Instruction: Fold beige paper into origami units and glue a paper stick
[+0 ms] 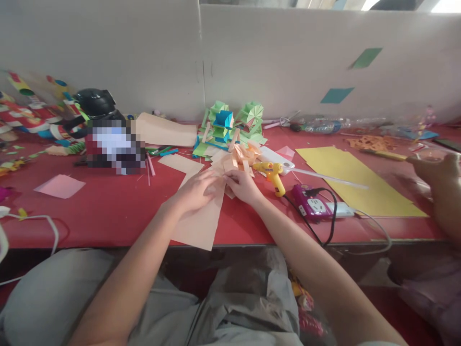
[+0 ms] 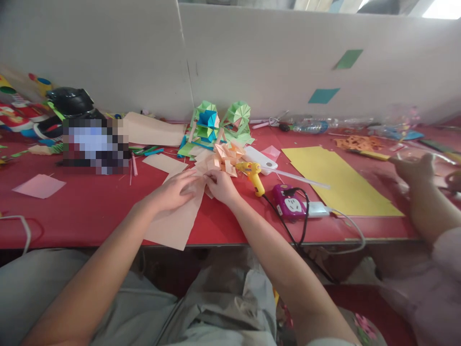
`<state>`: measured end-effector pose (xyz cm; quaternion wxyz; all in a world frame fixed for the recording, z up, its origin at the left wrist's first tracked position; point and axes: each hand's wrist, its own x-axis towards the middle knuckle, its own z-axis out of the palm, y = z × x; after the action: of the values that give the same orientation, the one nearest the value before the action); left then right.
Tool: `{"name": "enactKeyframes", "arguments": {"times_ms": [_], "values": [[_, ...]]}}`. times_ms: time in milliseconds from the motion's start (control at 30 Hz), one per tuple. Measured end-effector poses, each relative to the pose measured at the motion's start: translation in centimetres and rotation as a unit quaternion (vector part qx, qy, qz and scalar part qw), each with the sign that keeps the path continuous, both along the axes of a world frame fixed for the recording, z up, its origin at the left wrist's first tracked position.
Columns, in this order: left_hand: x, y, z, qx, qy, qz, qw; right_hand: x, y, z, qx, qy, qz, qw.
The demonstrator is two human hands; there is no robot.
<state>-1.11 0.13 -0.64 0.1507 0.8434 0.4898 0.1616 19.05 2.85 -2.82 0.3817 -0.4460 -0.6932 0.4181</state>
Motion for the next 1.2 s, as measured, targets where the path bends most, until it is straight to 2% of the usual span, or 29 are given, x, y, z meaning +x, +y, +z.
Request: {"name": "enactKeyframes", "arguments": {"times_ms": [100, 167, 400, 833, 1067, 1200], "values": [[0.3, -0.1, -0.3, 0.000, 0.042, -0.025, 0.999, 0.3, 0.2, 0.1, 0.079, -0.074, -0.047, 0.993], [0.5, -0.2, -0.4, -0.002, 0.061, -0.034, 0.998, 0.4, 0.4, 0.1, 0.092, -0.126, -0.079, 0.985], [1.5, -0.5, -0.7, -0.007, 0.092, -0.023, 0.995, 0.6, 0.2, 0.5, 0.052, -0.240, -0.111, 0.963], [2.4, -0.7, -0.9, -0.050, 0.124, 0.021, 0.991, -0.3, -0.2, 1.7, 0.022, -0.352, -0.123, 0.927], [2.3, -0.7, -1.7, -0.012, 0.115, 0.016, 0.993, -1.0, -0.4, 2.0, 0.043, -0.422, -0.119, 0.898], [2.3, -0.6, -1.9, -0.005, 0.107, 0.015, 0.994, -1.1, -0.5, 2.0, 0.043, -0.433, -0.121, 0.892]]}}
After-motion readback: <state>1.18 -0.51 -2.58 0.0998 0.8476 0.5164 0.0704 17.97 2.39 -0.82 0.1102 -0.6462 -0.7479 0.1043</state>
